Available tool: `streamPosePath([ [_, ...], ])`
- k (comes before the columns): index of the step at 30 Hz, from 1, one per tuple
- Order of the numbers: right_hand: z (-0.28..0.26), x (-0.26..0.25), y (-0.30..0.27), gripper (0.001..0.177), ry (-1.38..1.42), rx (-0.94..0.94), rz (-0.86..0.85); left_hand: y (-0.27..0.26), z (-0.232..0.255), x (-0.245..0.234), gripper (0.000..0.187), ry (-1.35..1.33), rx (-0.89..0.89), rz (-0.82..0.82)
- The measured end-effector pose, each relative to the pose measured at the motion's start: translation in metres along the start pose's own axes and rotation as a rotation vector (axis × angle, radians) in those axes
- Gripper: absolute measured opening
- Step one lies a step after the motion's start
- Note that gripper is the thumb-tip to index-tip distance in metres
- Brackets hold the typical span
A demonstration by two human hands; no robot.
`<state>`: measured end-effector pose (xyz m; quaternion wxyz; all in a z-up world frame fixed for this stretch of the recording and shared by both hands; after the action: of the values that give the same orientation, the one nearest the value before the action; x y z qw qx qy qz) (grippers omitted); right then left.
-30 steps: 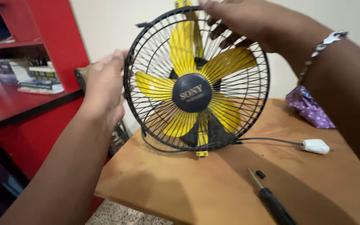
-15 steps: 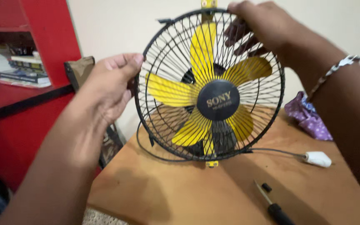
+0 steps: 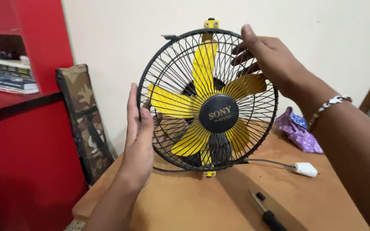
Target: The person assembles a small desktop fan by hand. They attach the front wire cage to the fan head, align the tabs, and press it into place. The person then rotates the fan head to check the fit and stability of the assembly.
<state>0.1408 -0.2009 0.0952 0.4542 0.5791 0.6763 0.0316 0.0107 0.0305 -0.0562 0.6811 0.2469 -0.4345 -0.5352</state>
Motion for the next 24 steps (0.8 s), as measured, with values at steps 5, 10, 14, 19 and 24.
streamPosePath([
  [5,0.008,0.015,0.006,0.078,0.039,0.056,0.020,-0.005,0.002,-0.003,0.117,0.320,0.098,-0.027],
  [10,-0.090,0.021,-0.017,0.055,-0.344,-0.597,0.310,-0.008,0.016,-0.008,0.118,0.248,0.135,0.070],
  [14,-0.156,0.071,-0.028,0.045,-0.397,-0.747,-0.021,-0.016,0.036,-0.005,0.117,0.511,0.297,0.156],
  [19,-0.179,0.103,-0.019,0.036,-0.785,-0.410,-0.063,-0.014,0.024,-0.020,0.110,0.421,0.115,0.124],
  [24,-0.194,0.096,-0.028,0.027,-0.569,-0.761,0.048,0.020,-0.004,-0.031,0.080,-0.433,-0.287,0.080],
])
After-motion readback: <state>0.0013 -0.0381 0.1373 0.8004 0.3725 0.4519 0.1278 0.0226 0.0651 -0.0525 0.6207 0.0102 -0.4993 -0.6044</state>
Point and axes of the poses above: each hand's wrist, its own y-axis towards the middle knuckle, its own x-axis out of the palm, z = x × y, the point moved 8 cm from there along y, towards the middle knuckle, and after that the axes turned 6 degrees about x, right-handed, at the moved point
